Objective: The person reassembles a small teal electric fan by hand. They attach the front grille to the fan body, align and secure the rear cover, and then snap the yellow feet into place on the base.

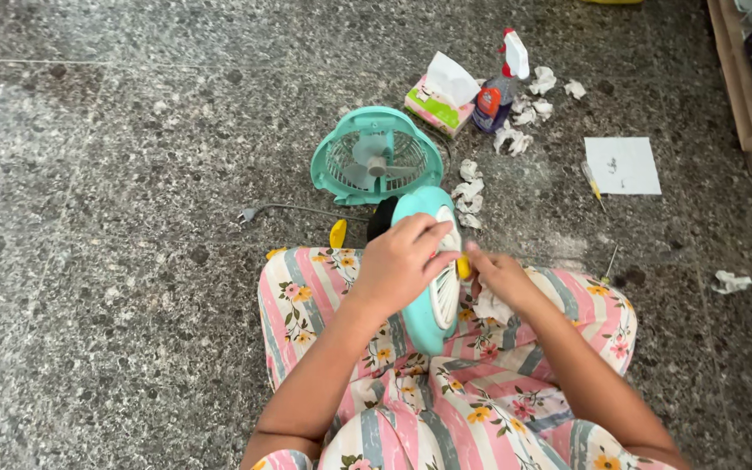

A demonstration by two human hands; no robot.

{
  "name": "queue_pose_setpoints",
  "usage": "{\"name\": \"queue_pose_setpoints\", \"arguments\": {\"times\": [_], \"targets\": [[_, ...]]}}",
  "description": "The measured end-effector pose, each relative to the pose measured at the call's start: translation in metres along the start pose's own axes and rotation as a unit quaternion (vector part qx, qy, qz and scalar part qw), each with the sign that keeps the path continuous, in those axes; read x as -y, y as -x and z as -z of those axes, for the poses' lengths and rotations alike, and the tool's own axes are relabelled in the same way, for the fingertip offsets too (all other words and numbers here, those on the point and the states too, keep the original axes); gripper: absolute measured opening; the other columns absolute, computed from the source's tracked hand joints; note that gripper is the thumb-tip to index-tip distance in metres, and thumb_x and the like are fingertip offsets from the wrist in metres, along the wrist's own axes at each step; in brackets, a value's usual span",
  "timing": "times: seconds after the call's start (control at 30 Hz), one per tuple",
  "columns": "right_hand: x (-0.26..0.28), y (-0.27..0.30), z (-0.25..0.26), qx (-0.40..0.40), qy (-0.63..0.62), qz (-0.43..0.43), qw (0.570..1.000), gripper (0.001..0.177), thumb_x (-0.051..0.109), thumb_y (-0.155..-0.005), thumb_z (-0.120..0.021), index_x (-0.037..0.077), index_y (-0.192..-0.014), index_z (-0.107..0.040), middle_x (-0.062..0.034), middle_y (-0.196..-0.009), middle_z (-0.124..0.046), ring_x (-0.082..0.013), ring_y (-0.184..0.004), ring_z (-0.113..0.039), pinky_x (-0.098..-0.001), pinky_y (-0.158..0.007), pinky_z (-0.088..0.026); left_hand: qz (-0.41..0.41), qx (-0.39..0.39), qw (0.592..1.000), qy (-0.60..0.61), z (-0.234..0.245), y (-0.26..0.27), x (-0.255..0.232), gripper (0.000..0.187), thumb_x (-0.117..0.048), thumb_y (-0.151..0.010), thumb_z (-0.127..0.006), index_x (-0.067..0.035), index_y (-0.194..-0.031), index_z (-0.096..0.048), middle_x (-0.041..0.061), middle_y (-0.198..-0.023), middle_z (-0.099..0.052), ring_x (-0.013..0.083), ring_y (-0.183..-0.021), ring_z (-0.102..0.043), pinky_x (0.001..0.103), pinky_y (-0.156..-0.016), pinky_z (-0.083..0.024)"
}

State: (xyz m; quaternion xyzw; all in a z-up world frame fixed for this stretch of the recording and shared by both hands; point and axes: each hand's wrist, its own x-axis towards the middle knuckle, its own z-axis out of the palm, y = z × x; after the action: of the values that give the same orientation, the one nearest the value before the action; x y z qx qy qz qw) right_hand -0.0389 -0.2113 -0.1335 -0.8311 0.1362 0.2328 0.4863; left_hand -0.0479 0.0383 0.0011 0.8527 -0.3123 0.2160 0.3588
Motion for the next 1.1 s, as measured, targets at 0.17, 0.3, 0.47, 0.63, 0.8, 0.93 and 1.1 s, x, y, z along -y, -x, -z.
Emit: {"name": "queue_pose_setpoints", "arguments": {"times": [0.17, 0.3, 0.47, 0.63, 0.8, 0.93, 1.1], "targets": [[0.007, 0.006, 0.02, 0.063, -0.02, 0.103, 0.992, 0.027, 0.026, -0.085, -0.075, 0.005, -0.101, -0.075, -0.0048, -0.086, -0.073, -0.0145, -0.081, -0.065, -0.0329, -0.075, -0.052, -0.023, 0.013, 1.0, 0.005, -0.012, -0.008, -0.007, 0.037, -0.028, -0.09, -0.078, -0.007, -0.119, -0.07, 0.005, -0.107, -0.064, 0.024, -0.097, -0.067, 0.036, -0.077, -0.056], [-0.004, 0.01, 0.037, 0.043, 0.028, 0.317, 0.947, 0.044, 0.012, -0.077, -0.082, 0.001, -0.115, -0.064, -0.0058, -0.108, -0.067, -0.0155, -0.102, -0.061, -0.0308, -0.088, -0.049, -0.03, 0.014, 0.999, 0.013, -0.021, -0.016, -0.009, 0.038, -0.029, -0.088, -0.078, -0.007, -0.118, -0.07, 0.006, -0.108, -0.064, 0.0247, -0.098, -0.067, 0.036, -0.077, -0.056], [-0.021, -0.004, 0.036, 0.05, -0.077, 0.128, 0.987, 0.027, 0.018, -0.098, -0.059, 0.003, -0.117, -0.07, -0.0091, -0.103, -0.077, -0.0166, -0.099, -0.07, -0.0302, -0.09, -0.053, -0.047, 0.024, 0.999, 0.013, -0.03, -0.023, -0.015, 0.039, -0.03, -0.089, -0.078, -0.006, -0.118, -0.069, 0.007, -0.109, -0.064, 0.0241, -0.098, -0.068, 0.035, -0.079, -0.056], [-0.032, 0.002, 0.039, 0.036, -0.039, 0.144, 0.988, 0.028, 0.015, -0.091, -0.07, 0.0, -0.114, -0.068, -0.0097, -0.103, -0.072, -0.0163, -0.097, -0.066, -0.0349, -0.086, -0.053, -0.049, 0.04, 0.998, 0.0, -0.033, -0.026, -0.017, 0.039, -0.03, -0.089, -0.077, -0.005, -0.119, -0.069, 0.007, -0.11, -0.064, 0.0241, -0.099, -0.068, 0.035, -0.08, -0.057], [-0.024, 0.001, 0.038, 0.036, -0.139, 0.078, 0.987, 0.026, 0.022, -0.1, -0.059, 0.002, -0.114, -0.067, -0.0092, -0.101, -0.074, -0.014, -0.094, -0.067, -0.031, -0.085, -0.052, -0.058, 0.036, 0.998, -0.002, -0.037, -0.029, -0.018, 0.042, -0.032, -0.087, -0.077, -0.005, -0.118, -0.069, 0.007, -0.111, -0.064, 0.0248, -0.1, -0.068, 0.035, -0.08, -0.057], [-0.022, 0.004, 0.032, 0.074, -0.187, 0.047, 0.978, 0.028, 0.016, -0.091, -0.059, 0.002, -0.113, -0.068, -0.0127, -0.099, -0.073, -0.0199, -0.089, -0.067, -0.034, -0.078, -0.055, -0.057, 0.045, 0.997, -0.013, -0.041, -0.031, -0.018, 0.04, -0.031, -0.088, -0.077, -0.006, -0.117, -0.069, 0.007, -0.11, -0.064, 0.0249, -0.099, -0.068, 0.036, -0.08, -0.057], [-0.028, 0.009, 0.038, 0.041, -0.152, 0.161, 0.974, 0.028, 0.012, -0.091, -0.068, -0.001, -0.115, -0.065, -0.0065, -0.106, -0.067, -0.0126, -0.095, -0.062, -0.03, -0.08, -0.053, -0.05, 0.055, 0.997, -0.014, -0.041, -0.031, -0.018, 0.039, -0.031, -0.089, -0.077, -0.006, -0.117, -0.069, 0.006, -0.108, -0.064, 0.0236, -0.1, -0.068, 0.035, -0.079, -0.057]]}}
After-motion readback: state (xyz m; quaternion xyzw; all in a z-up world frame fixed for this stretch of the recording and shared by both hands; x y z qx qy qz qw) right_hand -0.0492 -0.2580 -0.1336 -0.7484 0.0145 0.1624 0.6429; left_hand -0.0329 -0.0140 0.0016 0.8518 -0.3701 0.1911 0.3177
